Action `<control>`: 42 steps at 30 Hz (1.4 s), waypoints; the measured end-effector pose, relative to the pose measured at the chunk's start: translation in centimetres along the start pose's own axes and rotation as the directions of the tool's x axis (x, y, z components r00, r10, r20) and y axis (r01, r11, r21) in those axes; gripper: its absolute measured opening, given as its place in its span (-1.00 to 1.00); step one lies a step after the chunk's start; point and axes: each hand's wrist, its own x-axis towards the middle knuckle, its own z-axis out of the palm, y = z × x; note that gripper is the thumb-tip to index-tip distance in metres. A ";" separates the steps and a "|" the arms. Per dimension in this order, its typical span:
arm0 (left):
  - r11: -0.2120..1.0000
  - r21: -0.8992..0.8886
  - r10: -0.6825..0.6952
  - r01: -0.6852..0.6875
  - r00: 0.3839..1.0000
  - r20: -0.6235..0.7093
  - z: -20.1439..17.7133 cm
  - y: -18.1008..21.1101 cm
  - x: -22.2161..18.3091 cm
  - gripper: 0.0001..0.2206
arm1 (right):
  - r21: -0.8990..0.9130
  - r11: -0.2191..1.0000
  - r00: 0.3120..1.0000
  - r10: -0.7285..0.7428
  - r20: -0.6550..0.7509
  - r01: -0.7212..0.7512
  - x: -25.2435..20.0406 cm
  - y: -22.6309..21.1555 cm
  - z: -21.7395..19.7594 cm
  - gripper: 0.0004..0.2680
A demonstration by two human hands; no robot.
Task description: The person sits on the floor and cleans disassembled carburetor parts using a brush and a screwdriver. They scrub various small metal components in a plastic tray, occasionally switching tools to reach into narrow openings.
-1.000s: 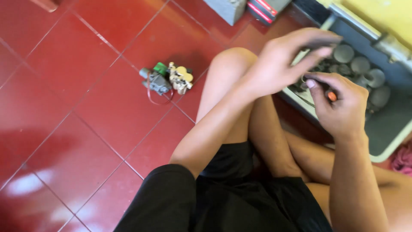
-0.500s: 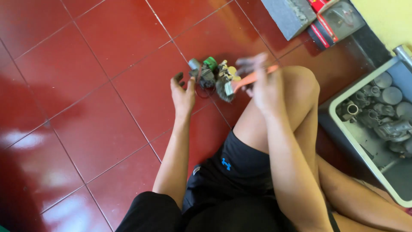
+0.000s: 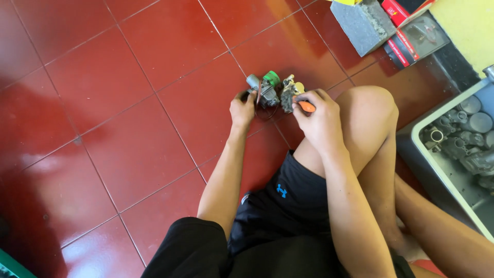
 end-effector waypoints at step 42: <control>0.478 -0.289 0.421 0.829 0.073 0.904 11.2 24.3 -37.8 -0.72 | 0.551 0.748 0.273 0.479 -0.834 0.370 -29.6 -0.4 -38.7 -0.79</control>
